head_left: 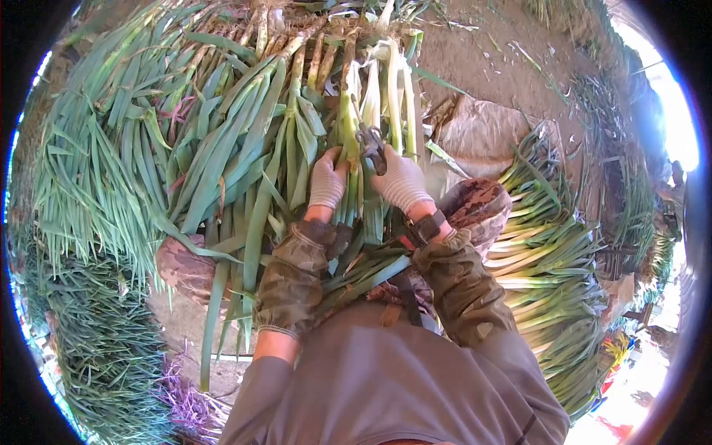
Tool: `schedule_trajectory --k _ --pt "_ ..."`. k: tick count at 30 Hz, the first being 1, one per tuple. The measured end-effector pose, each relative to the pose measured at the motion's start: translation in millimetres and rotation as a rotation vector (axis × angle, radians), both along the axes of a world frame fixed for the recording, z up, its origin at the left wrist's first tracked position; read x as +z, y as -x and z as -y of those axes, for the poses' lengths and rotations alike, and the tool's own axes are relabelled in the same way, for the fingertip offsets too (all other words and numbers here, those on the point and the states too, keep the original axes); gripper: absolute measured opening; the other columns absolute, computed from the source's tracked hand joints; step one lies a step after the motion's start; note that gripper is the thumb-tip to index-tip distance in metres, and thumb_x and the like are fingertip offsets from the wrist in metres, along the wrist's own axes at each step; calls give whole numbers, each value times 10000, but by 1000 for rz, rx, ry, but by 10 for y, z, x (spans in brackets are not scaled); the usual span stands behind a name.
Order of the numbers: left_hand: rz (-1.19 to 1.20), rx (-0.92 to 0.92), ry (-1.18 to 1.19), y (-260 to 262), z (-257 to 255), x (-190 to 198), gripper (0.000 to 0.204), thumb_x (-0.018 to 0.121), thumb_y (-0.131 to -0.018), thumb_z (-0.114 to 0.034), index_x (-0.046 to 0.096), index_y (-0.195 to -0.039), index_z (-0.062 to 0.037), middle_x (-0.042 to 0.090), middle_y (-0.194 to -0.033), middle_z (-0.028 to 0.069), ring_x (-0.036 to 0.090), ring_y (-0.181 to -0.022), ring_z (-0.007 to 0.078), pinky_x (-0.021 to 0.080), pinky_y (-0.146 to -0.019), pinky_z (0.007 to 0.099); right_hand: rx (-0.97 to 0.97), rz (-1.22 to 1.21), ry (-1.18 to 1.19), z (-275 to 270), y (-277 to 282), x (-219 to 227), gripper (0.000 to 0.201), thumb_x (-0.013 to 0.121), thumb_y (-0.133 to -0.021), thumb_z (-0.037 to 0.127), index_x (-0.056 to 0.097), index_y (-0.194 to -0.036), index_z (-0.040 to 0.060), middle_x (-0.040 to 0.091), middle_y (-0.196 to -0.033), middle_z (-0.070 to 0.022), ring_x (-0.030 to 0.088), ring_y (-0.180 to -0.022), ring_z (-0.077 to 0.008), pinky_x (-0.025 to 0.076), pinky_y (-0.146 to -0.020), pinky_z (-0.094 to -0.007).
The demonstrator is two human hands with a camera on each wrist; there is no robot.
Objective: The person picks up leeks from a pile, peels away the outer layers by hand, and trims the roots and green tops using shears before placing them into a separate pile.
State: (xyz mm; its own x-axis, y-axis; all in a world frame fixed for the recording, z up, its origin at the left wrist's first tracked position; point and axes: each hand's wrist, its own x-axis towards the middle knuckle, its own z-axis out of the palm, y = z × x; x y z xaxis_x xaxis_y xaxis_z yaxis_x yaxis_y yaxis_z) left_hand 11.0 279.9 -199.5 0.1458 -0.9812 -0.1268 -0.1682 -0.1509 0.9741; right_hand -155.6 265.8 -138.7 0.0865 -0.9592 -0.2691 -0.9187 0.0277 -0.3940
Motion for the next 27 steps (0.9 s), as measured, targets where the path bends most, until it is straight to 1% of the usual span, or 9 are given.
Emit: schedule_trajectory --k 2,7,12,15,17,21,24,26,27 --pt "50 -10 0 -11 -1 11 378 602 -924 -97 602 -1260 76 690 -1148 251 671 -1050 304 486 -954 347 -9 0 0 135 -35 43 453 687 -809 313 570 -1161 54 703 -991 -239 670 -977 -433 529 -863 -498" --pt "13 3 -21 -14 -15 -4 384 570 -945 -93 583 -1288 77 684 -1159 251 661 -1070 290 479 -963 343 -16 -19 -21 499 -128 53 470 693 -809 300 576 -1177 33 707 -1017 -243 679 -1000 -418 535 -888 -484" --pt "-39 11 -62 3 -33 10 380 562 -957 -102 575 -1293 74 685 -1140 247 662 -1062 293 479 -956 346 -24 2 24 906 -162 -151 463 687 -819 290 595 -1181 16 709 -1034 -242 685 -1016 -406 538 -899 -472" --pt "42 26 -47 10 -56 62 367 557 -967 -123 587 -1282 63 687 -1116 260 671 -1034 312 485 -937 359 -37 -1 17 1162 -177 -209 458 682 -823 290 601 -1181 16 707 -1040 -243 686 -1022 -397 539 -902 -461" --pt "47 37 -57 16 -51 -67 348 551 -974 -139 602 -1256 57 690 -1081 265 677 -1002 326 491 -914 370 -41 0 19 1314 -190 -212 457 680 -823 293 603 -1178 16 706 -1043 -244 687 -1027 -390 539 -906 -454" --pt "32 37 -86 18 -35 -41 305 541 -983 -163 630 -1165 64 695 -998 265 679 -931 348 501 -861 392 -87 21 45 1646 -264 -178 448 681 -829 321 631 -1159 23 709 -1061 -229 688 -1035 -382 541 -903 -452" --pt "-25 30 -12 14 -11 -285 274 545 -985 -167 643 -1081 70 691 -908 254 670 -851 351 500 -809 398 -65 5 53 1925 -235 -276 453 679 -799 360 662 -1129 50 712 -1072 -215 684 -1042 -378 533 -917 -445" --pt "-24 35 -48 -11 -14 -88 272 546 -987 -176 653 -1029 71 676 -846 239 652 -790 326 497 -774 388 -70 18 24 1935 -213 -214 461 695 -765 378 665 -1096 58 716 -1053 -205 686 -1025 -370 529 -914 -444" --pt "-25 39 -73 -13 -11 -1 276 547 -988 -181 658 -1002 71 669 -815 231 643 -759 314 495 -756 383 -81 9 -26 1905 -206 -156 461 669 -824 345 673 -1151 21 712 -1109 -215 688 -1070 -366 540 -931 -432"
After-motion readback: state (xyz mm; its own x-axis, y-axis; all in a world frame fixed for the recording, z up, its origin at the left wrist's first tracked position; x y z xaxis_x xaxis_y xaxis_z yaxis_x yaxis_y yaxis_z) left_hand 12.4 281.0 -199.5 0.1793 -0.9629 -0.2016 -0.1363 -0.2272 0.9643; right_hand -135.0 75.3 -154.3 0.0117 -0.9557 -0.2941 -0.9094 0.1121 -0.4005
